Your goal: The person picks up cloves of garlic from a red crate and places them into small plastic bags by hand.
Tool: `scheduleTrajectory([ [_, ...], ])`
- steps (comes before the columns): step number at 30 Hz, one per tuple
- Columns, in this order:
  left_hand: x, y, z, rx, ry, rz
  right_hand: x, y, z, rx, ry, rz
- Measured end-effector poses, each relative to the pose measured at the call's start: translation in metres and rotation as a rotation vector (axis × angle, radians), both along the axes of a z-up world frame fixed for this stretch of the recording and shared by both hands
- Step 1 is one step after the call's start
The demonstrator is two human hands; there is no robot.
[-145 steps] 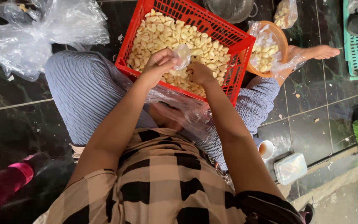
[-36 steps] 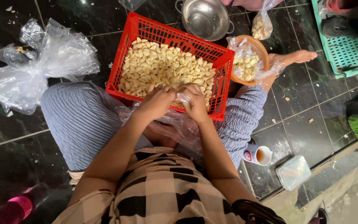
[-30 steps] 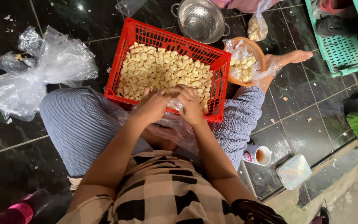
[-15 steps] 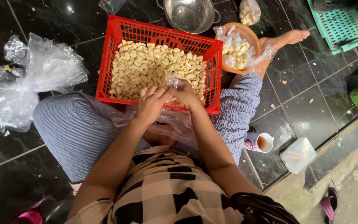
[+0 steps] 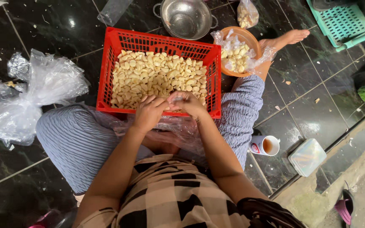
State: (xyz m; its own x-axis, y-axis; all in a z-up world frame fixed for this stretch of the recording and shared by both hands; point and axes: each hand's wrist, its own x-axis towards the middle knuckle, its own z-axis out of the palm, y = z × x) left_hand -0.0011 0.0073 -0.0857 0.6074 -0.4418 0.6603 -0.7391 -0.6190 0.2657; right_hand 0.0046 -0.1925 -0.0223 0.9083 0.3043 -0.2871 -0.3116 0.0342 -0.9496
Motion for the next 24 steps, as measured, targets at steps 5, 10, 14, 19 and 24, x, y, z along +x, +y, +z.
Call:
scheduleTrajectory([
  [5,0.001,0.0,0.005,-0.047,0.006,-0.004,0.007,0.003,-0.007,0.029,0.007,-0.045],
  [10,-0.001,0.0,0.02,-0.099,0.018,-0.016,0.006,0.023,-0.039,-0.041,-0.173,-0.273],
  [14,-0.001,0.005,0.002,-0.13,0.181,0.09,0.004,0.028,-0.03,-0.069,-0.17,-0.239],
  [19,-0.008,0.004,0.011,-0.401,0.562,0.175,0.006,0.025,-0.03,-0.104,-0.173,-0.113],
  [24,-0.006,0.004,0.025,-0.451,0.645,0.109,0.005,0.027,-0.033,-0.219,-0.252,-0.101],
])
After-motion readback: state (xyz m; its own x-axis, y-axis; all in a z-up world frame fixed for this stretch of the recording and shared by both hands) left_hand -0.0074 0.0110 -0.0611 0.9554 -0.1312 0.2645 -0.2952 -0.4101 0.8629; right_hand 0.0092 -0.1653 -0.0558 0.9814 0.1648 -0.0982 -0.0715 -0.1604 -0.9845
